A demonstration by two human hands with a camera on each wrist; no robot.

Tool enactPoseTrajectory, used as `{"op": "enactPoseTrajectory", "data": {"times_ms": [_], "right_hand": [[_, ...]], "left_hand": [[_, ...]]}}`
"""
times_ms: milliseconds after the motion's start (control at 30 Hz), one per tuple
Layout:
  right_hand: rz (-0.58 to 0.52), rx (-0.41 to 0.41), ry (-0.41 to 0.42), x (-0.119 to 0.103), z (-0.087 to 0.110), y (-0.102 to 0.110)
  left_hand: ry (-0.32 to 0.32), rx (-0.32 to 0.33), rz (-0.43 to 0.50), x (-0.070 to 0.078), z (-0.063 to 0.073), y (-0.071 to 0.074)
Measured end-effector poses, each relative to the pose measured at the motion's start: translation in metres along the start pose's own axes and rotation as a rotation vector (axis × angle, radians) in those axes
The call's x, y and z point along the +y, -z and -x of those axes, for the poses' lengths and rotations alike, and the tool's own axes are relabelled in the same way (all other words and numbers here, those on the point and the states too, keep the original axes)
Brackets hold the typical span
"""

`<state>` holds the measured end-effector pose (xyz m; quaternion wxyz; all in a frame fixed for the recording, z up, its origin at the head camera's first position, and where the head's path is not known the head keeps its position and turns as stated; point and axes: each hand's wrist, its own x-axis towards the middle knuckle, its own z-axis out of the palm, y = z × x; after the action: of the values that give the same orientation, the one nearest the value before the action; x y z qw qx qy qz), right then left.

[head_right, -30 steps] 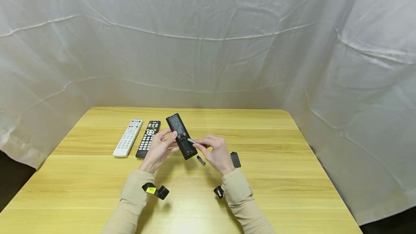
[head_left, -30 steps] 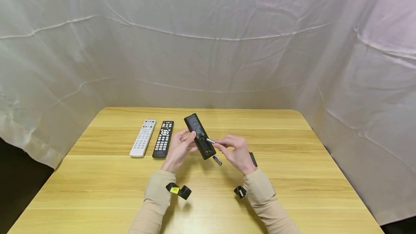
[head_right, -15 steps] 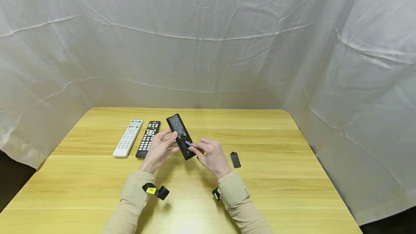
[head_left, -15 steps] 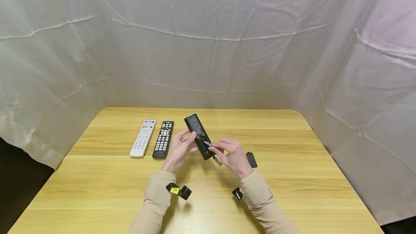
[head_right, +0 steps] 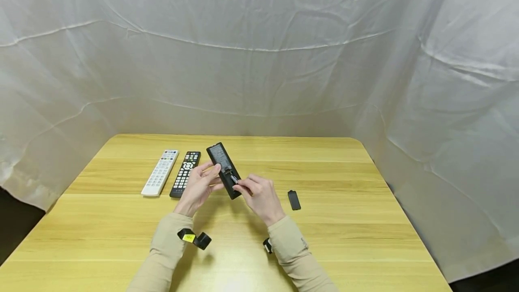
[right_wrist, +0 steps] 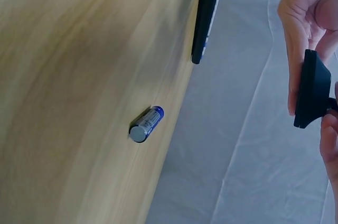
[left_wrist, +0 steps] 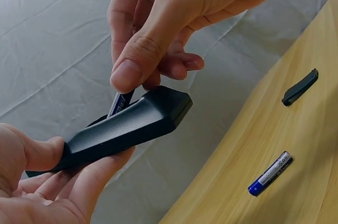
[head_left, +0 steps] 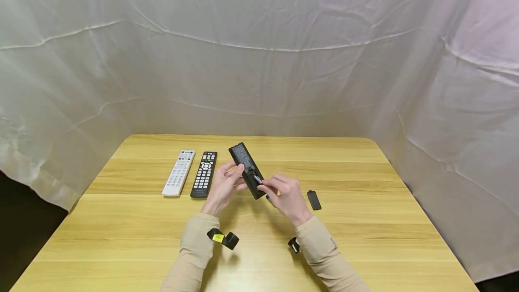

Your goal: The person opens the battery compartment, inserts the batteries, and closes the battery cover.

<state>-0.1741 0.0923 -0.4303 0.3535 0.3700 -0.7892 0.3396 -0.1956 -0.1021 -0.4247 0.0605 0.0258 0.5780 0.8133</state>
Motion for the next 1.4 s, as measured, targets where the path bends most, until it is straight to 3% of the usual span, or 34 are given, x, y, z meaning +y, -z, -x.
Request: {"op": "enactPoseTrajectory", "data": {"times_ms": [300, 733, 1133, 1400], "right_hand": [[0.011, 0.009, 0.010, -0.0012, 0.0007, -0.0003], [0.046, 0.062, 0.036, 0.0006, 0.0028, -0.0030], [-0.040, 0.010, -0.107, -0.0023, 0.0017, 0.0014], [-0.164, -0.074, -0.315, -0.0025, -0.0007, 0.0051]], "left_hand": [[0.037, 0.019, 0.031, -0.0002, -0.0024, 0.0018], [0.036, 0.006, 0.031, 0.0006, -0.0006, -0.0021], [0.041, -0.021, 0.015, 0.0025, 0.0007, -0.0004], [0.043, -0.055, 0.021, 0.0041, 0.0020, -0.0008]]}}
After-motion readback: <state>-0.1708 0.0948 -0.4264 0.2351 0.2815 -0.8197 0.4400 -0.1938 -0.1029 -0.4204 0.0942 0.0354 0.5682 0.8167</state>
